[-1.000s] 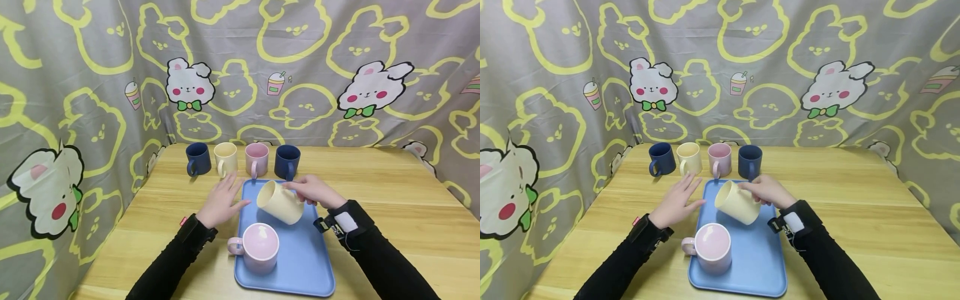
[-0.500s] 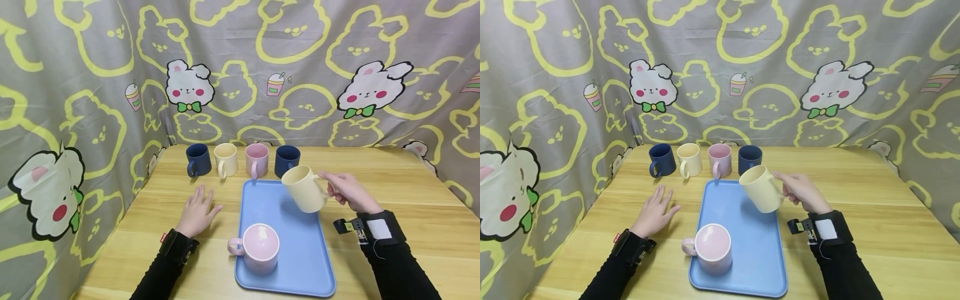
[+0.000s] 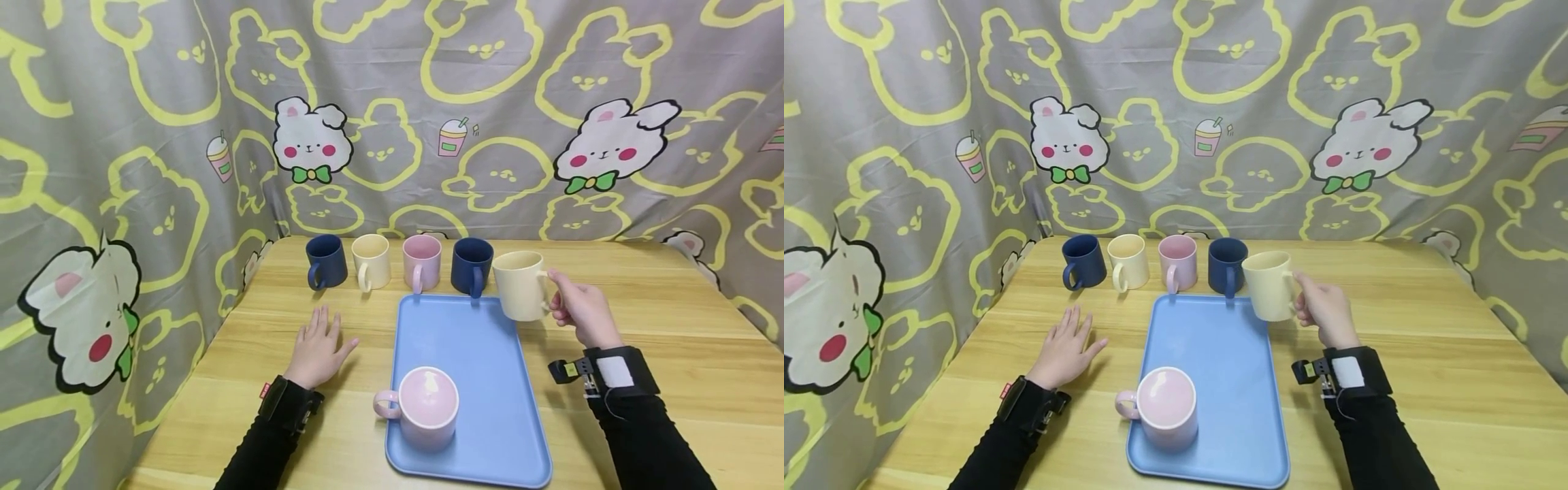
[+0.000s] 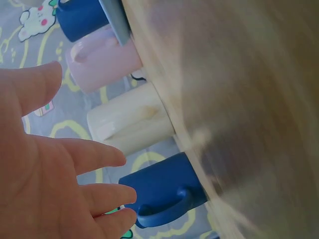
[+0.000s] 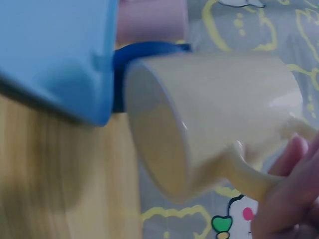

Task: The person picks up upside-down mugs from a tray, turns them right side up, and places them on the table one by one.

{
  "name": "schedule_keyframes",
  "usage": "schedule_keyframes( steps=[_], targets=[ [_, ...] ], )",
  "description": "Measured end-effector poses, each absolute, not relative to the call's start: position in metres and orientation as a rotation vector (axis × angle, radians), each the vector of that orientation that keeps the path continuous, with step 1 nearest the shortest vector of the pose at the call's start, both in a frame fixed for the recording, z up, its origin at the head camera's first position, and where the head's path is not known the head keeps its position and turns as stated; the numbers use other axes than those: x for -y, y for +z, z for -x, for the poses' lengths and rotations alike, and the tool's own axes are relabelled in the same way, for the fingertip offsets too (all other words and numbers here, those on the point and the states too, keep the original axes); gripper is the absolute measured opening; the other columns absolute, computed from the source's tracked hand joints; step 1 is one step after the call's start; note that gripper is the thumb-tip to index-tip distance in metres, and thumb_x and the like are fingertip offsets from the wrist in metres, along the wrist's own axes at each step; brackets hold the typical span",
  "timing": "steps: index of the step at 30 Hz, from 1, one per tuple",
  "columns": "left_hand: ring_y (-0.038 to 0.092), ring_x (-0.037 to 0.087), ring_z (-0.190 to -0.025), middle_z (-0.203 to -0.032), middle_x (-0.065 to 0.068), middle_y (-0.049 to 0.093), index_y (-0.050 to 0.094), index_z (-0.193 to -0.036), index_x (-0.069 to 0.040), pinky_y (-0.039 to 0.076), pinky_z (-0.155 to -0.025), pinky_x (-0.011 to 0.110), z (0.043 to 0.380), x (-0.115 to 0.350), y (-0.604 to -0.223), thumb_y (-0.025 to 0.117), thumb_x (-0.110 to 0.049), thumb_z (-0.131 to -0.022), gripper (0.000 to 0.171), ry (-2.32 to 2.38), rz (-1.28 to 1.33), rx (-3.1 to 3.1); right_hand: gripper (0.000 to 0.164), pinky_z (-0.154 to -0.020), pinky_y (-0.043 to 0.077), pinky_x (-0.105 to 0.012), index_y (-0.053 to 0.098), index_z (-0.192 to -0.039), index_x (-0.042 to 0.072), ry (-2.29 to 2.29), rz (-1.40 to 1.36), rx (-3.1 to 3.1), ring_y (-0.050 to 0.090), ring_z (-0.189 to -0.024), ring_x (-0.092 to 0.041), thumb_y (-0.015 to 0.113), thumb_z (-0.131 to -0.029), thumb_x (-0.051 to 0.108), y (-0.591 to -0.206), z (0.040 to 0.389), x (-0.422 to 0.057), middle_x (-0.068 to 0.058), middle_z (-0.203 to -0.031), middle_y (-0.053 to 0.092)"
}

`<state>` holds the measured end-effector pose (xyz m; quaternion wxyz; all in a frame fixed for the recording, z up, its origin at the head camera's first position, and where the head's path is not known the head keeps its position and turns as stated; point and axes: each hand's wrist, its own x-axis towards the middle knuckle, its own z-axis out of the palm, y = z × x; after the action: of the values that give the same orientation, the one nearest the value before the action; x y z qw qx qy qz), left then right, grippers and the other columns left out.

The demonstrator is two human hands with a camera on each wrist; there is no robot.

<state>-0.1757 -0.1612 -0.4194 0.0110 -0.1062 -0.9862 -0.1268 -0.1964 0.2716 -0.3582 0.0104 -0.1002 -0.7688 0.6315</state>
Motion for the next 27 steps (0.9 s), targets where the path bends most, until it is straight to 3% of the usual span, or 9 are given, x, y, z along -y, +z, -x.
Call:
schedule_keyframes(
  steps=[12, 27],
  targets=[
    [0.010, 0.043, -0.143, -0.154, 0.030, 0.016, 0.035, -0.145, 0.007, 0.013, -0.111, 0.063, 0.176, 0.163, -0.420, 0.045, -0.050, -0.100, 0.074, -0.375, 0.331, 3.104, 0.049, -0.040, 0.049, -0.022, 0.057, -0.059, 0.005, 2.106, 0.669, 1.908, 0.054, -0.040, -0.005, 0.060, -0.094, 0.038, -0.387, 0.222, -0.272, 0.002, -0.051, 0.056],
    [0.010, 0.043, -0.144, -0.154, 0.030, 0.016, 0.036, -0.145, 0.007, 0.013, -0.111, 0.063, 0.173, 0.162, -0.418, 0.045, -0.049, -0.100, 0.073, -0.370, 0.328, 3.111, 0.048, -0.039, 0.049, -0.022, 0.057, -0.059, 0.004, 2.078, 0.720, 1.755, 0.055, -0.039, -0.005, 0.059, -0.096, 0.035, -0.410, 0.236, -0.266, 0.002, -0.050, 0.057]
  ],
)
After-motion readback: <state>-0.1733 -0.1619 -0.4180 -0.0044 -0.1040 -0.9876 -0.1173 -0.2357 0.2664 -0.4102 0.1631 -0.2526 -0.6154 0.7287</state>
